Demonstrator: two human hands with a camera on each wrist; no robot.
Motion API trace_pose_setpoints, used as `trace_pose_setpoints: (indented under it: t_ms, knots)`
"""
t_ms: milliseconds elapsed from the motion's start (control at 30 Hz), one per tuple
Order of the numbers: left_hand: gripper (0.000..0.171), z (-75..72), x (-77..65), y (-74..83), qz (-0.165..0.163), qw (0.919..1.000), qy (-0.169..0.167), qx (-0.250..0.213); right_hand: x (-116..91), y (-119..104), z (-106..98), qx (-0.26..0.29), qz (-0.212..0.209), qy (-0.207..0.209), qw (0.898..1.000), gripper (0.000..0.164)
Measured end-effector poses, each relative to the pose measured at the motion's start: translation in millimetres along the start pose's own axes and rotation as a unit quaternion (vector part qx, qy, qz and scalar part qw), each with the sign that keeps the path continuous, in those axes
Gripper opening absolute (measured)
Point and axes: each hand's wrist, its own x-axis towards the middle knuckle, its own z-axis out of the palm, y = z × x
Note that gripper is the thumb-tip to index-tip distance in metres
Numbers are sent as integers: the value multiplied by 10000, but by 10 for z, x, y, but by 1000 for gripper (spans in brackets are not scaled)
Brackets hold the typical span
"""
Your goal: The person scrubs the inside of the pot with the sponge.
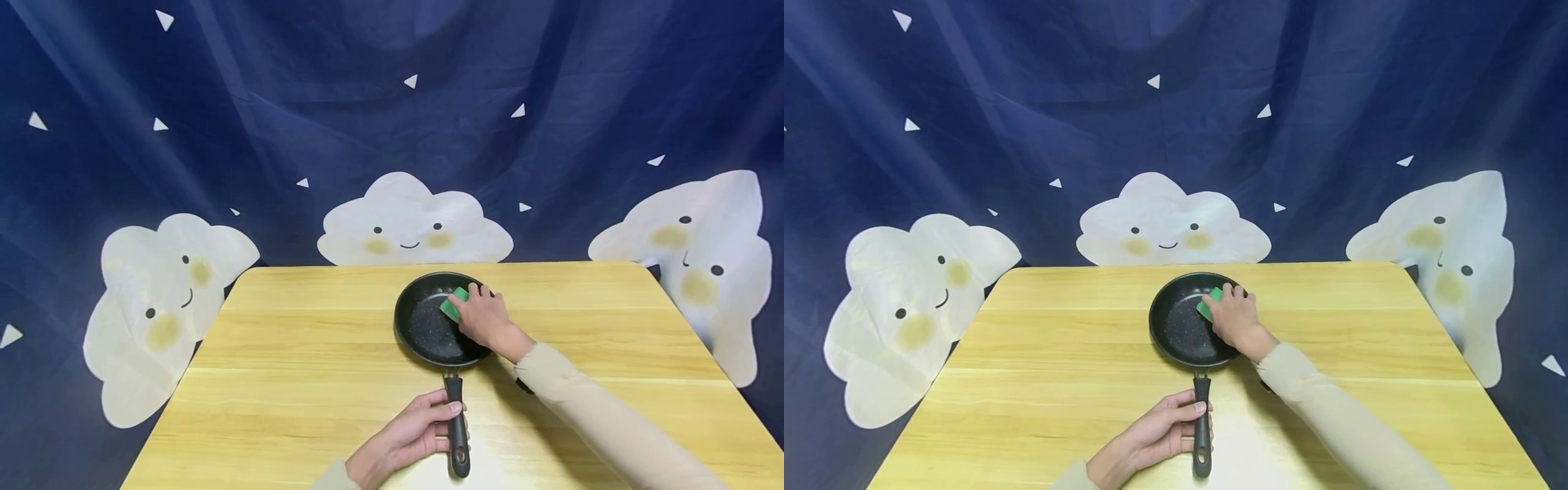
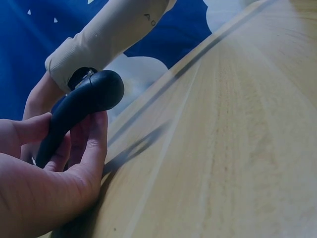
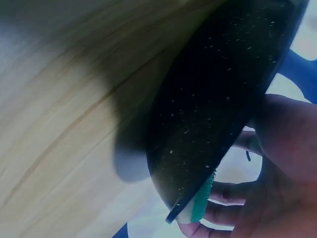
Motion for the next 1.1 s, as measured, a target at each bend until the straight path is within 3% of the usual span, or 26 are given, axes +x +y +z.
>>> trace_pose_setpoints:
  t_ms: [500,800,1100]
  knots:
    - [29,2,2,11,-76,9999,51,48,-126,-24,-150,578,-360,-531,9963,48]
    - [30,-1,-5,9,-57,10000,8,1,-158,-60,-164,1086,-496,-923,9885,55]
    - [30,-3,-5,13,-102,9999,0,4,-183,-41,-208,1691,-783,-995,9774,43]
